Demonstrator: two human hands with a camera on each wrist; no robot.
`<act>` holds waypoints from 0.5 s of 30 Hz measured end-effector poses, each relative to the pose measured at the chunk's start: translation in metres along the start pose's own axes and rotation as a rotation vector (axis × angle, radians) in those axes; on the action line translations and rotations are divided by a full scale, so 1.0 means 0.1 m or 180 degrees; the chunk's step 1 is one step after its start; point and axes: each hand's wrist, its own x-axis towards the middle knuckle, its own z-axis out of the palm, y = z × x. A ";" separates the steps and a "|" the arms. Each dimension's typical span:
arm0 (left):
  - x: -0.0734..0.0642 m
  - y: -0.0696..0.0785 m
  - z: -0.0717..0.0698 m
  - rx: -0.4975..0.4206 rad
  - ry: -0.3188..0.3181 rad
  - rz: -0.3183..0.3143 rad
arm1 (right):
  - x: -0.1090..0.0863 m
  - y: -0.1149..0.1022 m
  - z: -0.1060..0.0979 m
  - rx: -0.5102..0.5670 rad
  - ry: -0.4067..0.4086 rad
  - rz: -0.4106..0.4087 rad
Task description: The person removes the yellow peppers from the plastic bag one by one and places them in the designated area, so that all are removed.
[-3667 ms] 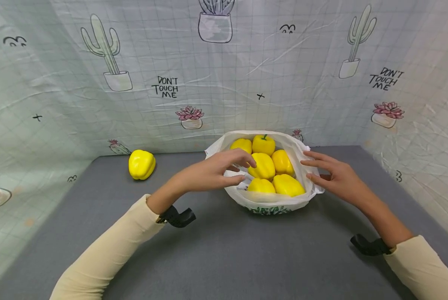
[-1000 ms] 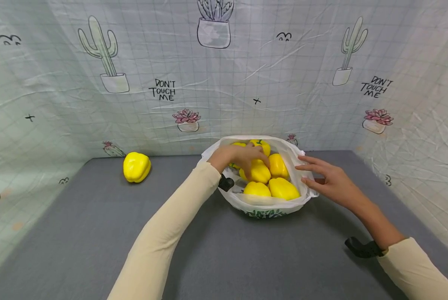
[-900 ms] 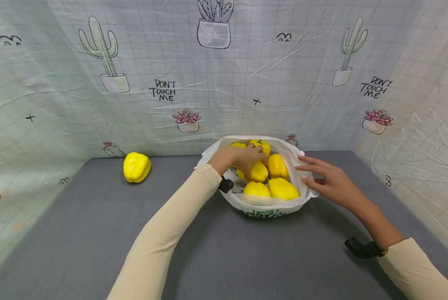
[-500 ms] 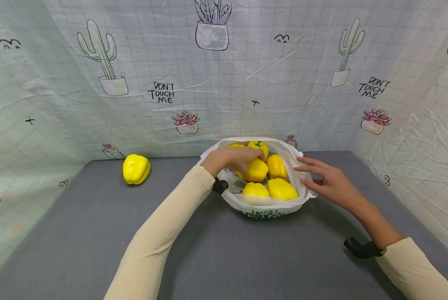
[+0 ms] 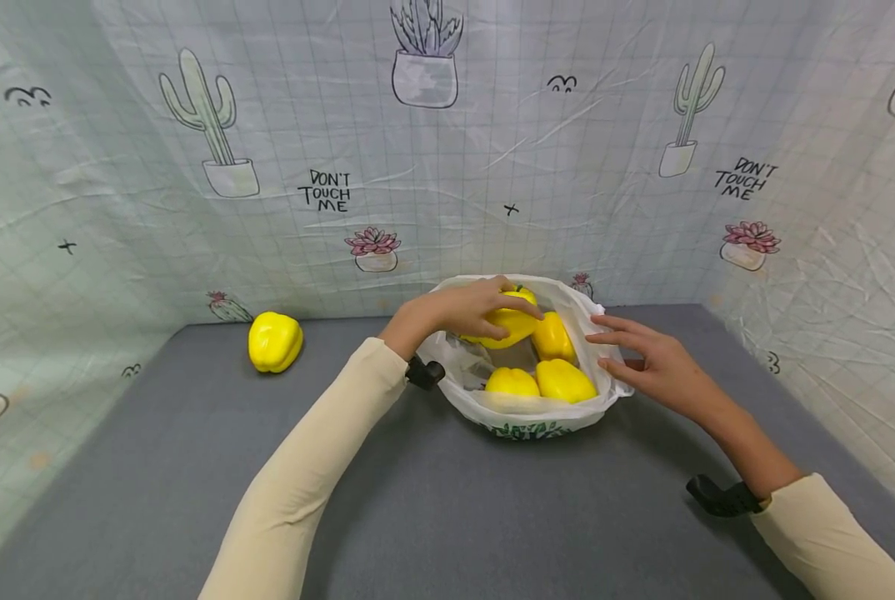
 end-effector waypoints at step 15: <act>-0.15 0.01 0.02 -0.0571 0.0789 0.0188 | -0.01 0.02 0.01 0.0013 0.0001 0.0012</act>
